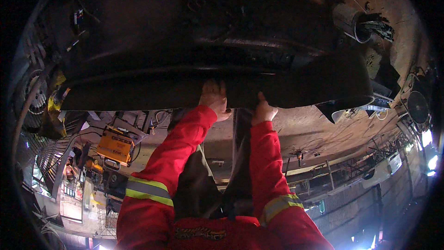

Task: The person lifts a large, dark metal sheet and maneuvers it into a curved metal structure. They repeatedly adjust the sheet's position, bending and aligning it against the frame to ensure a proper fit. The person uses both hands to press and slide the sheet into place within the assembly.

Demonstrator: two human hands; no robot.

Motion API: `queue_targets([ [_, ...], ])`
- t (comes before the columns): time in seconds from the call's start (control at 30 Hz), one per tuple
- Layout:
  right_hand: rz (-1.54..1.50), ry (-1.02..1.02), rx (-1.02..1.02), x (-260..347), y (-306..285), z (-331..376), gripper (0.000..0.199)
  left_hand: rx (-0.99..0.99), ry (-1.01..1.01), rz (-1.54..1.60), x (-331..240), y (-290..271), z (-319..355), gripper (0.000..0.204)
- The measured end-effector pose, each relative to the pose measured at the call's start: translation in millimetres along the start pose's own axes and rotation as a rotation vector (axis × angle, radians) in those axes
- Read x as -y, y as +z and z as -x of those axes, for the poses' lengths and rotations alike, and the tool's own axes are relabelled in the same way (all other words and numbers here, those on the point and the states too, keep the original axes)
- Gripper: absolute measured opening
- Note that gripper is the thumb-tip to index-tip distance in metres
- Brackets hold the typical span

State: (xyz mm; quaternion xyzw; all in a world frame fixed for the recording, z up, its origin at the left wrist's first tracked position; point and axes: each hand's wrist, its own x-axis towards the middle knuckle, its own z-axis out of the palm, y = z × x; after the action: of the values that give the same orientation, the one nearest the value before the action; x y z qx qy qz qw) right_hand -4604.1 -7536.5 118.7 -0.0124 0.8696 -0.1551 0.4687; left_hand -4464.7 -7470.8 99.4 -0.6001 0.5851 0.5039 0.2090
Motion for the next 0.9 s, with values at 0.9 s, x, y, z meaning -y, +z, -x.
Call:
queue_targets([
  [0.9, 0.044, -0.169, -0.348, -19.0, -5.2, -44.6, 0.034, 0.091, 0.001, 0.016, -46.2, 7.4, -42.6, 0.082],
])
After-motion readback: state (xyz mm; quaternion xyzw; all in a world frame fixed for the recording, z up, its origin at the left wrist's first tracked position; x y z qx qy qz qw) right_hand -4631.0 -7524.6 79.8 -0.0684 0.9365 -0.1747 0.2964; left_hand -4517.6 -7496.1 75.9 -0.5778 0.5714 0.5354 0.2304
